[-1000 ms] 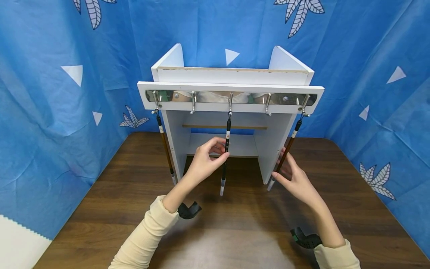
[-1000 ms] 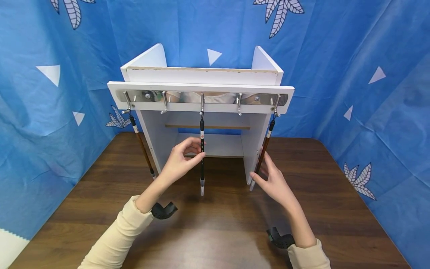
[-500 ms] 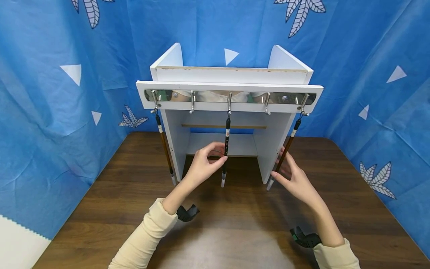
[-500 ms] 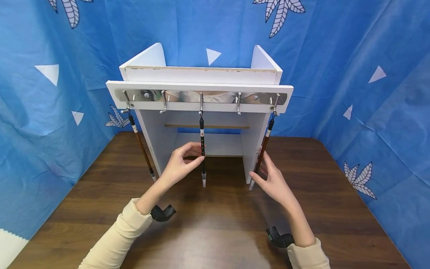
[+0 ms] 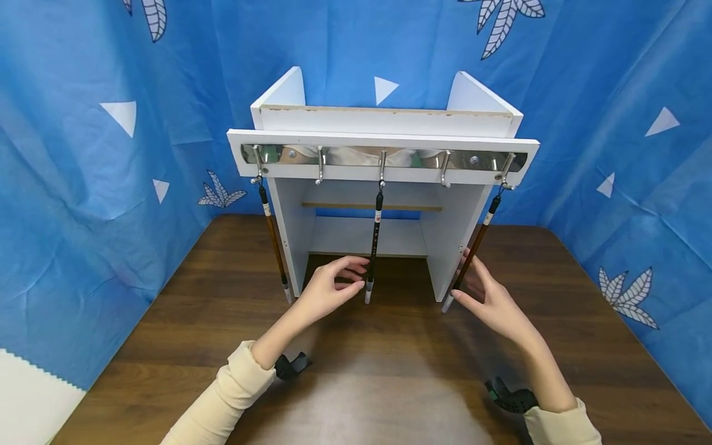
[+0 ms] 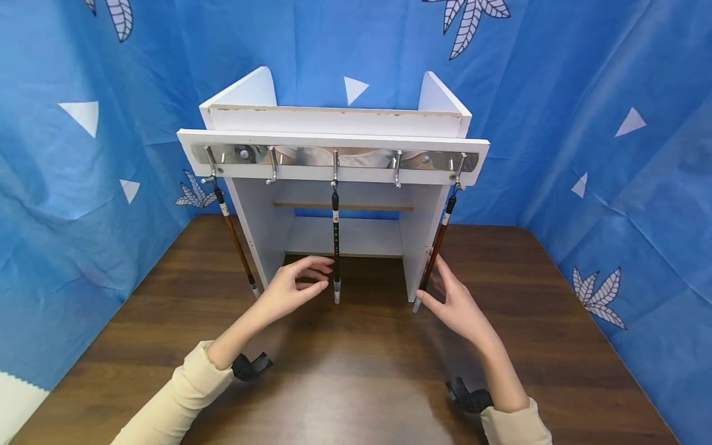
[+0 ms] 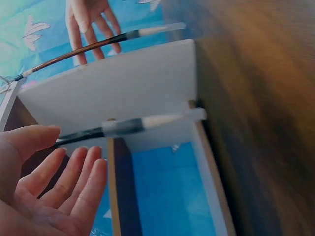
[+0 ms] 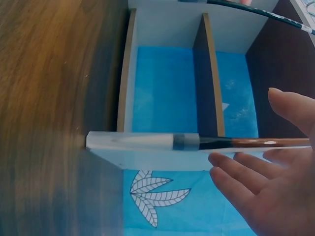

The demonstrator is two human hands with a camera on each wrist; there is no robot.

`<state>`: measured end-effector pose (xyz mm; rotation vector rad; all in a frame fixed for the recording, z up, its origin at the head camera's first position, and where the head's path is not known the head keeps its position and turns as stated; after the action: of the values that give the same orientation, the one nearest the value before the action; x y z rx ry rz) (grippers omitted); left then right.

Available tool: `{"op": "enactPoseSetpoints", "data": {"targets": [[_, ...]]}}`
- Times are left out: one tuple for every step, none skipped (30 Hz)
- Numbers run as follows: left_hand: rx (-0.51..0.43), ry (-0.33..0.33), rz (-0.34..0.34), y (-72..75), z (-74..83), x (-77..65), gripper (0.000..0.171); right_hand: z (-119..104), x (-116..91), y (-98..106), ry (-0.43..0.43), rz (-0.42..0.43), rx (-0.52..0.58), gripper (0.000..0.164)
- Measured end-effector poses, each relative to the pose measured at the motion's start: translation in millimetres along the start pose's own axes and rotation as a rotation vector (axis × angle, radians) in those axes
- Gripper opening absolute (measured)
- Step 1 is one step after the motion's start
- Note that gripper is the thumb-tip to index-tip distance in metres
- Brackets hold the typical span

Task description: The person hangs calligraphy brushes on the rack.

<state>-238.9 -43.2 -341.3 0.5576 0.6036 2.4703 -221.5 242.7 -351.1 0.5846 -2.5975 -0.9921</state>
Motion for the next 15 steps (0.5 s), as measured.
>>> {"op": "enactPoseSetpoints", "data": {"targets": [[0.033,0.014,-0.015,-0.9,-5.1,-4.5,0.036,2,-2,-1,-0.014,-0.014,-0.014,0.078],[0.068,0.031,-0.033,-1.2,-8.6,-10.2,0.037,4,-4,-2,-0.027,-0.029,-0.025,0.078],[0.105,0.045,-0.053,-1.0,-11.4,-16.7,0.038,6,-7,-3,-0.037,-0.047,-0.038,0.078],[0.139,0.057,-0.077,-0.2,-13.6,-24.0,0.039,8,-9,-4,-0.05,-0.065,-0.047,0.078],[0.173,0.067,-0.103,1.4,-16.0,-32.2,0.04,11,-12,-5,-0.062,-0.081,-0.06,0.078],[0.196,0.076,-0.133,3.8,-18.3,-41.0,0.04,13,-15,-5,-0.069,-0.096,-0.071,0.078],[0.214,0.082,-0.168,7.4,-20.8,-49.9,0.041,16,-17,-4,-0.067,-0.107,-0.078,0.077],[0.221,0.09,-0.205,11.8,-24.0,-59.1,0.041,18,-20,-2,-0.064,-0.114,-0.086,0.076],[0.217,0.102,-0.242,17.2,-27.2,-68.6,0.041,20,-23,0,-0.063,-0.12,-0.1,0.075],[0.214,0.113,-0.278,23.5,-31.1,-78.1,0.041,24,-25,3,-0.065,-0.124,-0.115,0.075],[0.212,0.121,-0.306,30.7,-35.4,-87.0,0.041,26,-28,7,-0.065,-0.124,-0.136,0.074],[0.213,0.127,-0.325,38.7,-39.3,-95.2,0.041,29,-32,11,-0.068,-0.122,-0.162,0.074],[0.226,0.133,-0.332,47.2,-43.4,-102.4,0.04,32,-35,15,-0.077,-0.123,-0.184,0.074],[0.243,0.14,-0.328,56.2,-47.2,-108.2,0.039,35,-39,20,-0.093,-0.125,-0.216,0.074],[0.268,0.142,-0.311,65.6,-50.5,-113.0,0.038,38,-42,24,-0.11,-0.129,-0.243,0.075]]}}
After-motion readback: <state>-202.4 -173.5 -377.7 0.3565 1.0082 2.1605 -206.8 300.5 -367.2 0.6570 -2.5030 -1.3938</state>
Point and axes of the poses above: each hand's wrist, its own x-axis towards the middle knuckle, its own y-axis out of the back of the hand, z = x × y, the point moved 5 cm from there along x, towards the middle knuckle, and after that the axes turned 11 degrees about -z, right-handed, at the moved point
